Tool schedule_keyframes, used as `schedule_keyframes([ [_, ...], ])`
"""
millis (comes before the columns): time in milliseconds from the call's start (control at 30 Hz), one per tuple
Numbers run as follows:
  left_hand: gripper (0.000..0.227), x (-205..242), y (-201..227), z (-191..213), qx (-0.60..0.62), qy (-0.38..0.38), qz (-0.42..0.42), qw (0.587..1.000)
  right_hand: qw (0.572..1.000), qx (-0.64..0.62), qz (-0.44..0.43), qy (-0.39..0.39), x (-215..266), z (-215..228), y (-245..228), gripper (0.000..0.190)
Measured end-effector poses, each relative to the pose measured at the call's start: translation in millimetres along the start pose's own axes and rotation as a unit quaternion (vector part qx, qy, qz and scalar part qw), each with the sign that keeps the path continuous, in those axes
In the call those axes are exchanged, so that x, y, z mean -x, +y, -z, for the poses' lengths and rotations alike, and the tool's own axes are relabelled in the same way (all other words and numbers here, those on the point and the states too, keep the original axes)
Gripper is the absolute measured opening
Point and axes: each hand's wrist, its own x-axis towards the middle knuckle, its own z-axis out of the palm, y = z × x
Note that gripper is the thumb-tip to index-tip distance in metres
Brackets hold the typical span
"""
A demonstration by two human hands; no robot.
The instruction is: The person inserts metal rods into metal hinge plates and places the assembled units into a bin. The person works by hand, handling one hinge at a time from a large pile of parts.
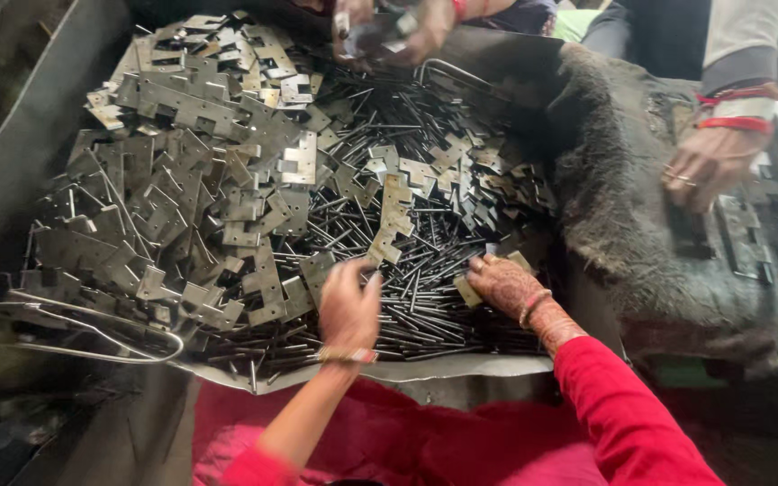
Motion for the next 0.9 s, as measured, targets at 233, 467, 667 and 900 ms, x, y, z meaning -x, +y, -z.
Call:
schedule_keyframes([
  [233,0.023,-102,3,-130,-0.399,-0.078,-0.382,0.830,0.901,-0.301,-0.299,0.090,0,37,-10,0.014],
  [467,0.021,-149,30,-112,-0.539,-0.348,-0.396,0.657,0.174,-0.865,-0.375,0.285,17,67,-87,0.038],
  [667,0.009,-137,35,17,-0.415,-0.192,-0.310,0.833,0.170,-0.841,-0.462,0.225,-25,31,-151,0.026],
  [900,0.026,15,14,49,0.413,-0.134,0.185,0.882,0.025,-0.927,-0.256,0.275,-56,16,-206,0.054],
])
